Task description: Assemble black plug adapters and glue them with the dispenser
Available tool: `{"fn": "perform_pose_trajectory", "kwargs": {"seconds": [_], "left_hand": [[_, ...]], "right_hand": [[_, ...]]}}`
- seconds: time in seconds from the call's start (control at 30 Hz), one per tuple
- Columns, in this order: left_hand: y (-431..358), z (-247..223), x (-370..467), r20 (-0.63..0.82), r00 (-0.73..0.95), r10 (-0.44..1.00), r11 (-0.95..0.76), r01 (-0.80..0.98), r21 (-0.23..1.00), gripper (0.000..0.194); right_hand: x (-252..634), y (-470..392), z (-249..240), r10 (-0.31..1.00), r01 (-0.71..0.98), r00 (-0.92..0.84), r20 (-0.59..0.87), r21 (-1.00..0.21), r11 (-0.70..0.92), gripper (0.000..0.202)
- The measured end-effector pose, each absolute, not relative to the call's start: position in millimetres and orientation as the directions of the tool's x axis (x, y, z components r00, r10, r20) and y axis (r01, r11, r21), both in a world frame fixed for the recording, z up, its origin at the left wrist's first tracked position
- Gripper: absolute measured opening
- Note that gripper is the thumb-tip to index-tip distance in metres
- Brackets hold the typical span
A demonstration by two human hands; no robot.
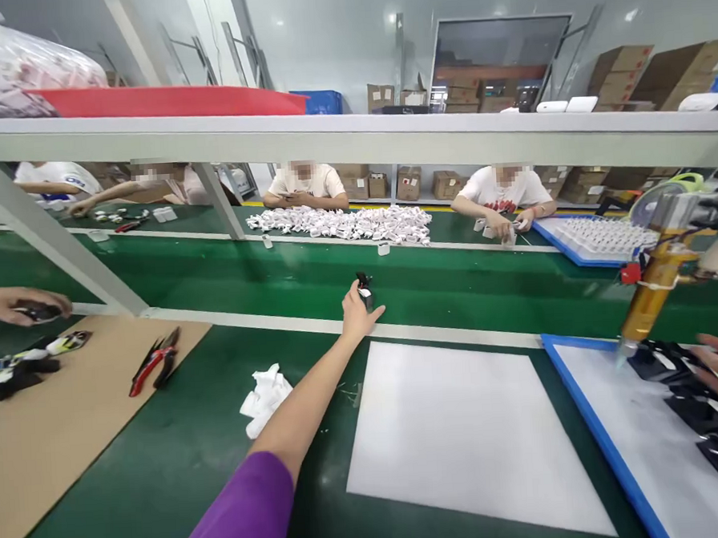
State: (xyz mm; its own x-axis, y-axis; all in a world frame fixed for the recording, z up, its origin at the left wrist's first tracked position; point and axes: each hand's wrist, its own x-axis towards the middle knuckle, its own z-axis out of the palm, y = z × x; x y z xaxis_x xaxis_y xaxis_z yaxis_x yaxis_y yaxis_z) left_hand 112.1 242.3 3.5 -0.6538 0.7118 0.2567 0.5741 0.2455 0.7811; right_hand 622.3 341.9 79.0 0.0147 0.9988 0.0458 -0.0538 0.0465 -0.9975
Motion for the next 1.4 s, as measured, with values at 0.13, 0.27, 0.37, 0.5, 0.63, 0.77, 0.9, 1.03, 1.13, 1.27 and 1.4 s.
{"fn": "perform_pose_trajectory", "kwargs": {"seconds": [0.13, 0.27, 0.37, 0.5, 0.63, 0.77, 0.9, 1.03, 1.13, 1.27, 1.4], "left_hand": [[269, 8, 101, 0.265, -0.658, 0.705, 0.314, 0.624, 0.715, 0.096], [262, 16, 97, 0.257, -0.561, 0.787, 0.277, 0.694, 0.665, 0.095], [234, 28, 112, 0.261, -0.414, 0.872, 0.171, 0.757, 0.63, 0.098], [177, 39, 153, 0.23, -0.011, 0.973, -0.117, 0.836, 0.536, 0.095], [125, 33, 189, 0.107, 0.179, 0.978, -0.208, 0.888, 0.41, 0.085], [102, 19, 199, 0.114, 0.206, 0.972, -0.234, 0.908, 0.348, 0.073], [102, 6, 199, 0.221, 0.054, 0.974, -0.174, 0.804, 0.568, 0.074], [108, -1, 206, 0.187, -0.183, 0.965, 0.001, 0.718, 0.696, 0.051], [105, 6, 216, 0.114, -0.233, 0.966, 0.085, 0.697, 0.712, 0.044], [92, 34, 236, 0.098, -0.233, 0.968, 0.101, 0.711, 0.696, 0.043], [82, 61, 252, 0.207, -0.224, 0.952, 0.028, 0.741, 0.671, 0.034]], "right_hand": [[571, 334, 91, 0.97, -0.06, -0.243, -0.011, -0.998, -0.026, 0.052], [550, 312, 96, 0.96, 0.034, -0.277, 0.033, -0.998, 0.045, 0.042], [539, 299, 104, 0.955, 0.017, -0.282, 0.093, -0.995, 0.102, 0.034], [506, 279, 121, 0.9, -0.1, -0.413, 0.139, -0.989, 0.106, 0.032], [463, 255, 133, 0.836, -0.253, -0.498, 0.229, -0.961, 0.112, 0.035], [430, 236, 144, 0.783, -0.384, -0.547, 0.296, -0.92, 0.08, 0.028], [405, 225, 155, 0.747, -0.46, -0.572, 0.338, -0.887, 0.049, 0.028], [381, 223, 162, 0.769, -0.576, -0.485, 0.416, -0.814, 0.078, 0.03], [369, 221, 164, 0.784, -0.611, -0.442, 0.435, -0.786, 0.092, 0.029], [364, 214, 165, 0.778, -0.62, -0.437, 0.45, -0.778, 0.102, 0.028], [365, 207, 166, 0.768, -0.634, -0.428, 0.477, -0.764, 0.122, 0.027]]}}
